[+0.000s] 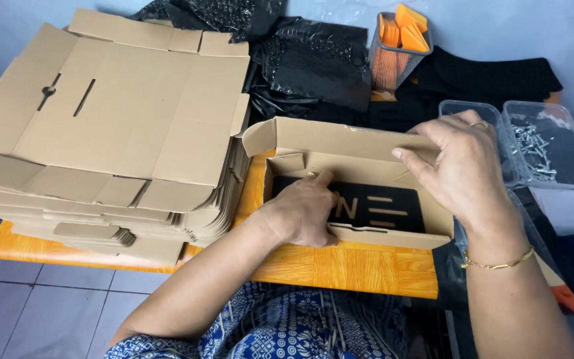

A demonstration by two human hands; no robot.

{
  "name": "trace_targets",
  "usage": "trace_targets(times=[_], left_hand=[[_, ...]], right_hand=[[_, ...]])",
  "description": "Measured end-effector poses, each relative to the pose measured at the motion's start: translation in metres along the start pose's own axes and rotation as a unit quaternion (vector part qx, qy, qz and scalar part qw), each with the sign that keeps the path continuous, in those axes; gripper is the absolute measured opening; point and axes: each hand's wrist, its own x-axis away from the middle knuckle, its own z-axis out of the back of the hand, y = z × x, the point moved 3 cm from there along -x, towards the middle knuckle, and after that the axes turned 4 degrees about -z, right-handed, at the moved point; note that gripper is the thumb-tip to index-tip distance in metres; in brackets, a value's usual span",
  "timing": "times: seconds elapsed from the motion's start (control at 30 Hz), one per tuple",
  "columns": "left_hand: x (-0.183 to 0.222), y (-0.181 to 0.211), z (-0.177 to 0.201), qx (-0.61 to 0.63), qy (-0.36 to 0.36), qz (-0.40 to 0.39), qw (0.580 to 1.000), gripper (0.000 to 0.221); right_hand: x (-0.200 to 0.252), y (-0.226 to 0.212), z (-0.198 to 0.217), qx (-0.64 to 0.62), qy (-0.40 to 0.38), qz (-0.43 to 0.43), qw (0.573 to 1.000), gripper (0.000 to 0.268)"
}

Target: Cleaning a black plastic component with a brush and packing it into a cardboard box with foam padding.

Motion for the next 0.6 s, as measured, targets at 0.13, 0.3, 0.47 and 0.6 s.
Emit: trace_targets(times=[0.13, 0.3, 0.47, 0.6], left_hand=[[-0.003, -0.002, 0.005, -0.001, 0.007, 0.0, 1.0, 0.05], [-0.003, 0.001, 0.009, -0.002, 0.0, 0.007, 1.0, 0.053], [-0.01, 0.007, 0.007, -0.05, -0.007, 0.031, 0.998, 0.049], [-0.004, 0.026, 0.014, -0.055, -0.07, 0.058, 0.994, 0.069]], right_hand=[[0.004, 0.002, 0.002, 0.131, 0.042, -0.007, 0.99, 0.065], [0.005, 0.005, 0.013, 0.131, 0.067, -0.002, 0.989, 0.073], [-0.004, 0.026, 0.028, 0.066, -0.014, -0.026, 0.997, 0.062], [-0.025, 0.052, 0.046, -0.011, -0.114, -0.191, 0.975, 0.051]])
